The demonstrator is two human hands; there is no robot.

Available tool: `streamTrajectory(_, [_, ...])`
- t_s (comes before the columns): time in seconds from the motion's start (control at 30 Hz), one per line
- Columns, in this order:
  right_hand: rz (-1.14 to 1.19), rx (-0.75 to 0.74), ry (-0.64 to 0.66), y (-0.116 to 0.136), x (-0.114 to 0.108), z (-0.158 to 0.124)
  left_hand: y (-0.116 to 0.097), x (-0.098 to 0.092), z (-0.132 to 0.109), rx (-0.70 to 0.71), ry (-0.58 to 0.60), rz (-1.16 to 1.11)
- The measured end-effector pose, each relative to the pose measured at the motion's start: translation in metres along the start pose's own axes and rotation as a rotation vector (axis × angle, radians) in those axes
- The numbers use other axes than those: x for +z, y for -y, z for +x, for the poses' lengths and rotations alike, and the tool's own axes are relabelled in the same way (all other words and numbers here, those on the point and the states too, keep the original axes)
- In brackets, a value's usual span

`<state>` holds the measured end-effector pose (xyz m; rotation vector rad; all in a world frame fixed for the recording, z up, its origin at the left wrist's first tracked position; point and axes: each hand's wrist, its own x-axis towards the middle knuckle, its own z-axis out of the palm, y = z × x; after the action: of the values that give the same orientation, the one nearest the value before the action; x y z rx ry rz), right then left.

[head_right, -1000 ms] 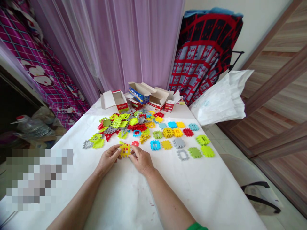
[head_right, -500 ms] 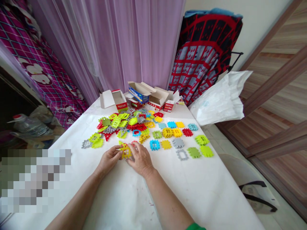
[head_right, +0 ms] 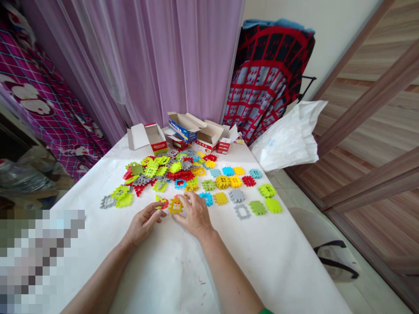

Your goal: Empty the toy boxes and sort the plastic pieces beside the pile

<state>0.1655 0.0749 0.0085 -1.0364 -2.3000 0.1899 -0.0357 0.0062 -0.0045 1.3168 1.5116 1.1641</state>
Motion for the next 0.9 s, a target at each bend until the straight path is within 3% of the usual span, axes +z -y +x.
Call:
streamTrajectory(0.13, [-0.165,0.138,0.005,-0.060,-0.049,0.017,-0.004,-0.001,0.001,-0.015,-0.025,-0.009])
streamTrajectory(0.27, [-0.356,0.152,0.252,-0.123,-0.100,0.040,-0.005,0.001,0.003,-0.028,-0.042,-0.034])
streamTrajectory(0.37, [-0.442,0.125,0.415,-0.149,-0.121,0.055,-0.006,0.001,0.004,-0.018,-0.047,-0.038])
streamTrajectory(0.53, [-0.532,0.046,0.583,-0.160,-0.122,0.070,-0.007,0.001,0.004,0.001,-0.072,-0.031])
streamTrajectory(0.9, [-0.524,-0.057,0.683,-0.160,-0.121,0.086,-0.003,0.002,0.005,0.000,-0.091,0.004])
